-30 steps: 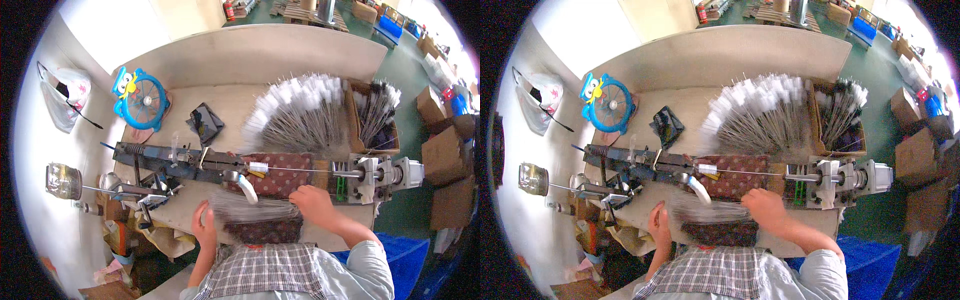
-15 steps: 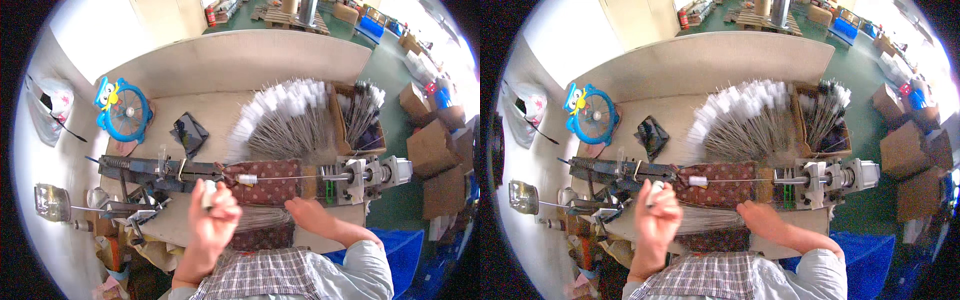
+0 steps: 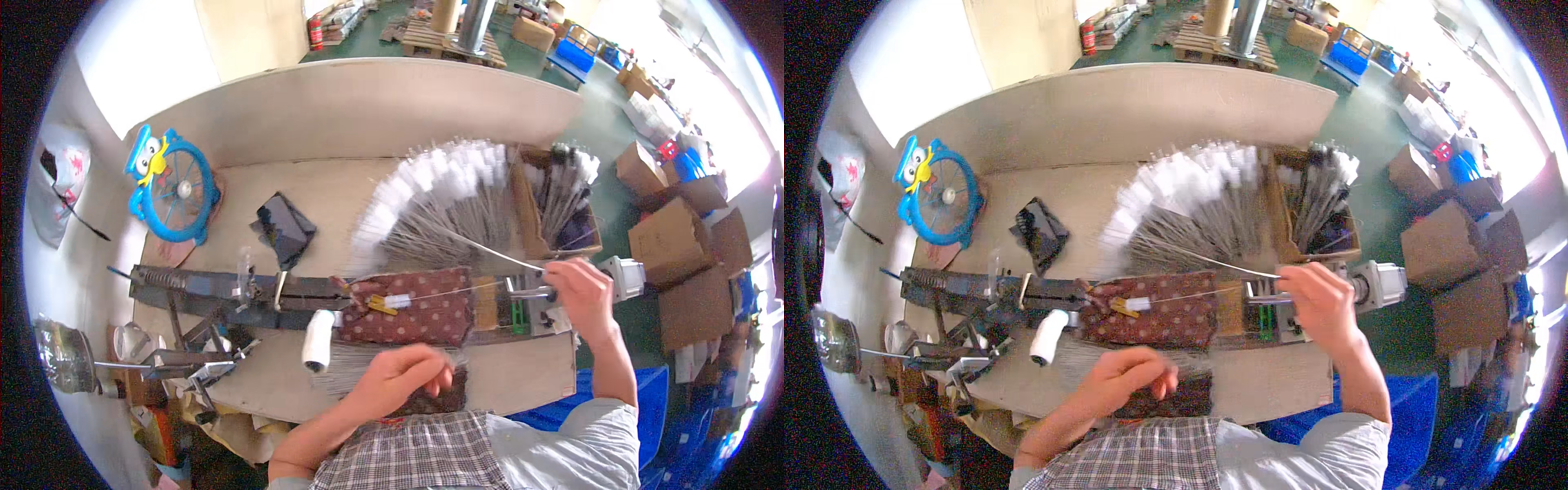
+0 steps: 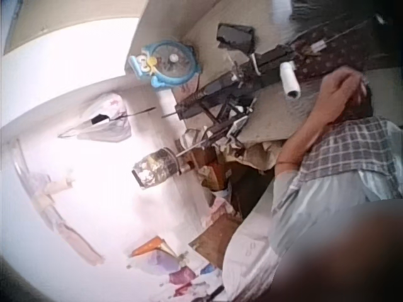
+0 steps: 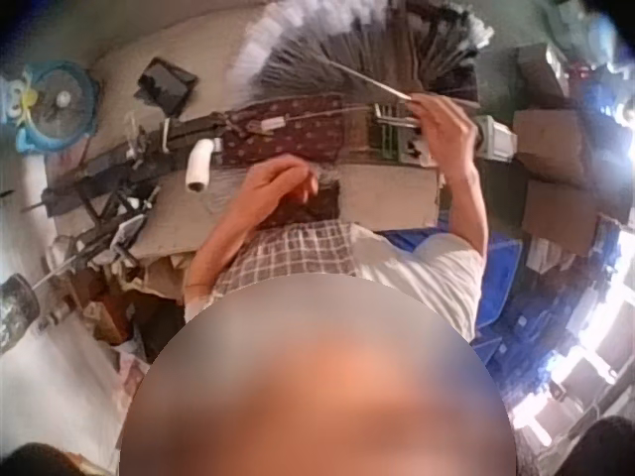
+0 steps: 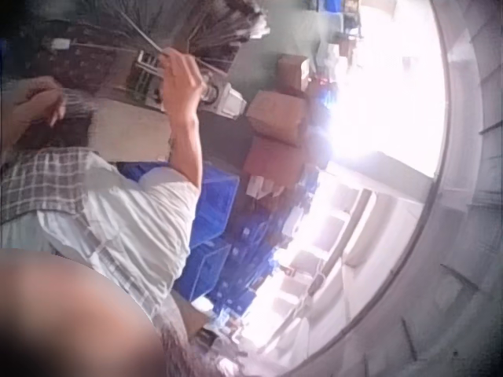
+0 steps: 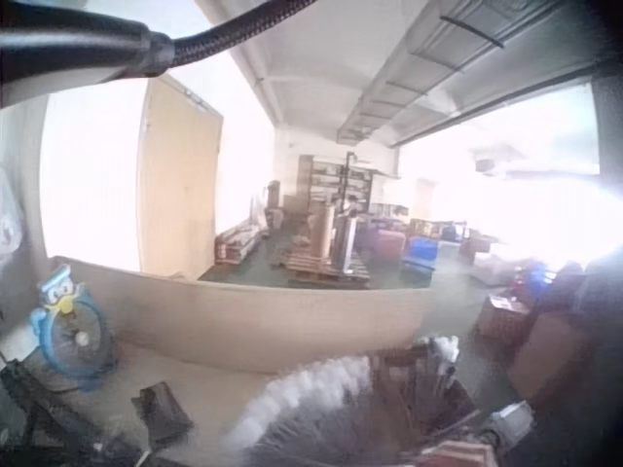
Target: Repeatedly assembling brush heads onto metal rods using a manual jig.
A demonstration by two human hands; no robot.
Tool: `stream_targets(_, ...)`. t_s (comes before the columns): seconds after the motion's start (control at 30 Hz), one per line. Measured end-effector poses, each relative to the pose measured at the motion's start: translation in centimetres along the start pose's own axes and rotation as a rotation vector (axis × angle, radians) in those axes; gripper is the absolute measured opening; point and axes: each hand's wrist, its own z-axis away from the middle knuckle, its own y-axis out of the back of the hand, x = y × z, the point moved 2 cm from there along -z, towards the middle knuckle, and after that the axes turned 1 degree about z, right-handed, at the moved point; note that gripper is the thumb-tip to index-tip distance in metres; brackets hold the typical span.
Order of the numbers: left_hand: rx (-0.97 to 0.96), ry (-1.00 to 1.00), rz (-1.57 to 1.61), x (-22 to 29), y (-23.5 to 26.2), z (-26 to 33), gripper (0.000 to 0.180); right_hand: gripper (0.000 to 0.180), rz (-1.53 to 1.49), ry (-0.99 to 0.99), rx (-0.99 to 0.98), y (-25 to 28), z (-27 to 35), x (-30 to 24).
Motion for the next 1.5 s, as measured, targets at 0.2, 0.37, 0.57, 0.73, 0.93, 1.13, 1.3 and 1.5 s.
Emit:
stream_targets(0.2,0.441,-0.527,-1.102,-0.2,-1.7,-10.4,0.025,0.030,-0.294,-0.084,-0.119,-4.9,0.4,-0.4)
stream_targets(0.37,0.501,-0.427,-1.667,-2.8,0.9,-13.9,0.015,0.024,-0.149,-0.003,-0.066,-6.5,0.1,0.5)
stream_targets(0.57,0.621,-0.504,-1.915,-0.8,2.1,-14.2,0.004,0.007,-0.039,-0.089,-0.016,-7.2,-0.3,2.0)
stream_targets(0.73,0.712,-0.635,-1.903,-0.5,4.3,-12.5,0.013,0.010,-0.306,-0.011,-0.213,-6.7,-1.9,0.6)
stream_targets(0.93,0.708,-0.720,-1.525,-3.4,3.3,-4.1,0.020,0.007,-0.508,0.252,-0.105,-11.3,-5.0,-4.8)
stream_targets(1.13,1.021,-0.272,-0.583,-6.4,5.8,2.6,0.021,0.007,-0.443,0.270,-0.095,-15.6,-6.9,-8.8)
stream_targets(1.3,0.856,-0.491,0.573,-4.9,7.5,3.5,0.030,0.005,-0.380,0.241,-0.121,-17.7,-7.5,-10.7)
stream_targets(1.5,1.024,-0.200,-0.596,-4.3,8.9,0.1,0.039,0.005,-0.337,0.232,-0.172,-17.2,-7.6,-11.3)
